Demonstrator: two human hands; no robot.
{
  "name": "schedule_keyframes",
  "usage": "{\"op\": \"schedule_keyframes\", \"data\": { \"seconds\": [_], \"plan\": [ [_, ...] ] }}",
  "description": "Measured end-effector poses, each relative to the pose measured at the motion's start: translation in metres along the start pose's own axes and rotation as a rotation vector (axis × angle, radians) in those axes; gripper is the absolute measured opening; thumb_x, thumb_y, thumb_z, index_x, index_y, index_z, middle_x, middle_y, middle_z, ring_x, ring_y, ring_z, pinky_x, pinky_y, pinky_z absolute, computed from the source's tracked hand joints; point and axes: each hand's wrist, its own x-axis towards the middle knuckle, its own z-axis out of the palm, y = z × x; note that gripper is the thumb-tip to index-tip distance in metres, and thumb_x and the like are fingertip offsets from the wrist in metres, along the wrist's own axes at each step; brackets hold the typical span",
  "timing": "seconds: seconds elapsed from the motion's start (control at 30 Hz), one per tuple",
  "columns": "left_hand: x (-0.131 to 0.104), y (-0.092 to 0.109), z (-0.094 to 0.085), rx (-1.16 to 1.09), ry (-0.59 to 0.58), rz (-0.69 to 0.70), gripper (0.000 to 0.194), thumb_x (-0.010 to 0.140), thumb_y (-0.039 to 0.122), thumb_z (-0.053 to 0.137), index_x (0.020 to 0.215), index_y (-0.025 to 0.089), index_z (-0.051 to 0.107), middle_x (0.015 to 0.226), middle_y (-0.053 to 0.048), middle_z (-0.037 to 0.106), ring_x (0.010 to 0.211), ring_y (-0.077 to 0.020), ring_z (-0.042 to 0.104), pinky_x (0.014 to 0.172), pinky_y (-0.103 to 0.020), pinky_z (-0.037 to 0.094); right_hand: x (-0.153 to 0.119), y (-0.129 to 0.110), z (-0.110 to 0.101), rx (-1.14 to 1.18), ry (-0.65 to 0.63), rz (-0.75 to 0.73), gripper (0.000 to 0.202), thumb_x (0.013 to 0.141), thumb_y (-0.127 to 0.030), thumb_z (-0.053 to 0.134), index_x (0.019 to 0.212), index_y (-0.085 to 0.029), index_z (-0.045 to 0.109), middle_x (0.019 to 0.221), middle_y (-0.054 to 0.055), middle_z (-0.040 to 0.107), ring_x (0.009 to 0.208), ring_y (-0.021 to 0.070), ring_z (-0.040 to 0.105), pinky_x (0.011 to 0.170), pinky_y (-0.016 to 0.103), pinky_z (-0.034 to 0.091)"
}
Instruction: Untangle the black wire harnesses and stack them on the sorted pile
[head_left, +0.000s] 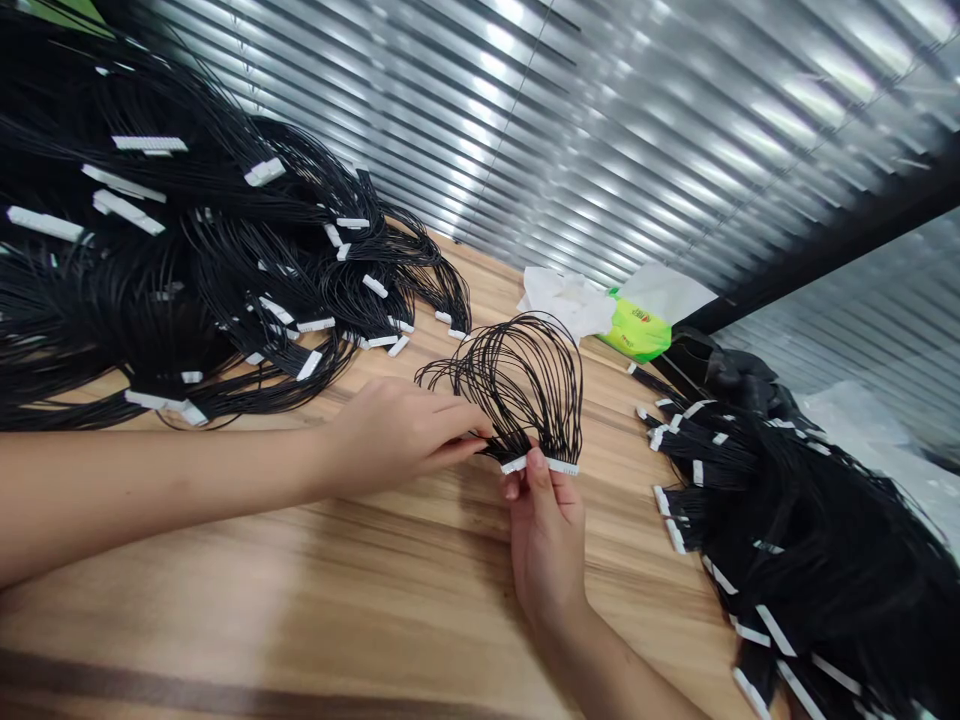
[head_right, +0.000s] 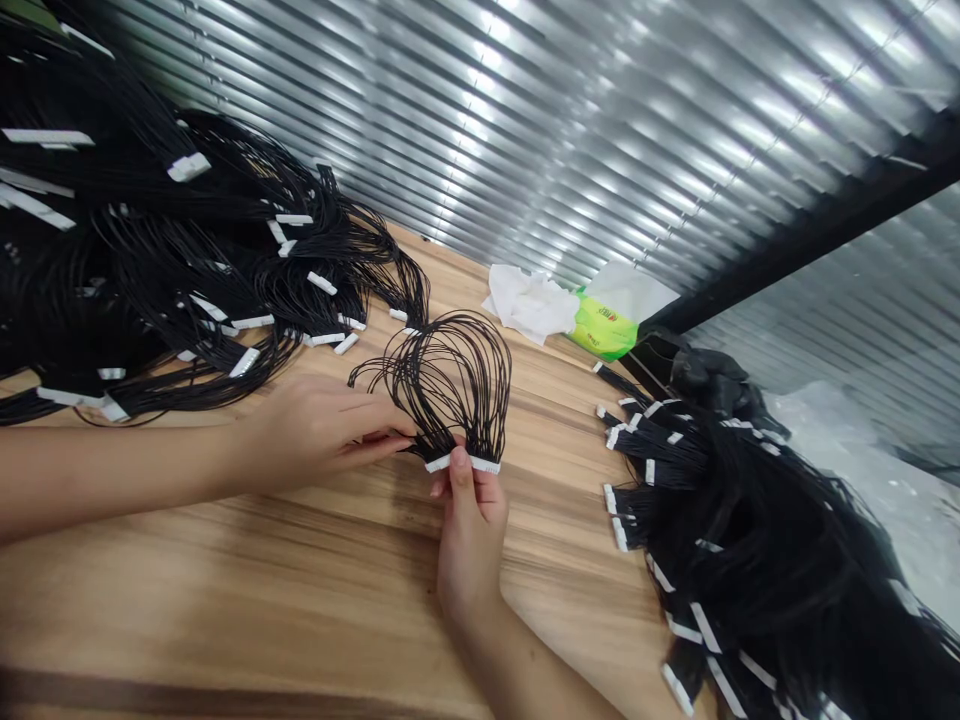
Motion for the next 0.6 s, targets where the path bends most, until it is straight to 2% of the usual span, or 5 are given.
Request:
{"op": "schedule_keyframes", "data": {
  "seconds": [0.1,0.2,0.27,0.6],
  "plan": [
    [-0.0004,-0.0014,0.0003,0.058,0.028,0.034,0.014,0.093,0.033,0.055,0.098,0.022,0.062,0.072,0.006,0.070,0.060,-0.0093,0.064,0.054,-0.023,0.036,-0.0005,0.0001,-0.0001,0.016,-0.006,-0.004,0.028,0.073,-0.046,0.073,0.081,-0.020,0.068,0.066,-0.003,0.056,0.057,0.0112,0.042,0.057,0.027,0.037],
    [-0.0008,-0.0030,-0.0007,0.119,0.056,0.160,0.014,0.094,0.026,0.053,0.104,0.024,0.062,0.078,0.006,0.071,0.065,-0.0095,0.064,0.056,-0.024,0.038,0.0000,0.0005,-0.0005,0.034,-0.005,0.008,0.030,0.072,-0.046,0.074,0.082,-0.019,0.068,0.068,-0.003,0.057,0.058,0.0111,0.042,0.058,0.027,0.038],
    [-0.0011,-0.0041,-0.0018,0.149,0.046,0.228,0.021,0.094,0.020,0.050,0.112,0.026,0.062,0.080,0.006,0.071,0.067,-0.0094,0.062,0.057,-0.025,0.038,0.0004,0.0006,-0.0008,0.051,-0.011,0.028,0.030,0.071,-0.046,0.076,0.080,-0.019,0.068,0.067,-0.003,0.056,0.058,0.0108,0.042,0.058,0.026,0.038],
    [-0.0016,-0.0059,-0.0031,0.173,0.053,0.279,0.029,0.096,0.017,0.044,0.115,0.027,0.064,0.083,0.006,0.071,0.069,-0.0097,0.061,0.056,-0.027,0.036,-0.0007,0.0011,-0.0007,0.105,-0.017,0.057,0.029,0.068,-0.044,0.079,0.074,-0.018,0.068,0.064,-0.005,0.056,0.057,0.0096,0.044,0.058,0.024,0.037]
  ]
}}
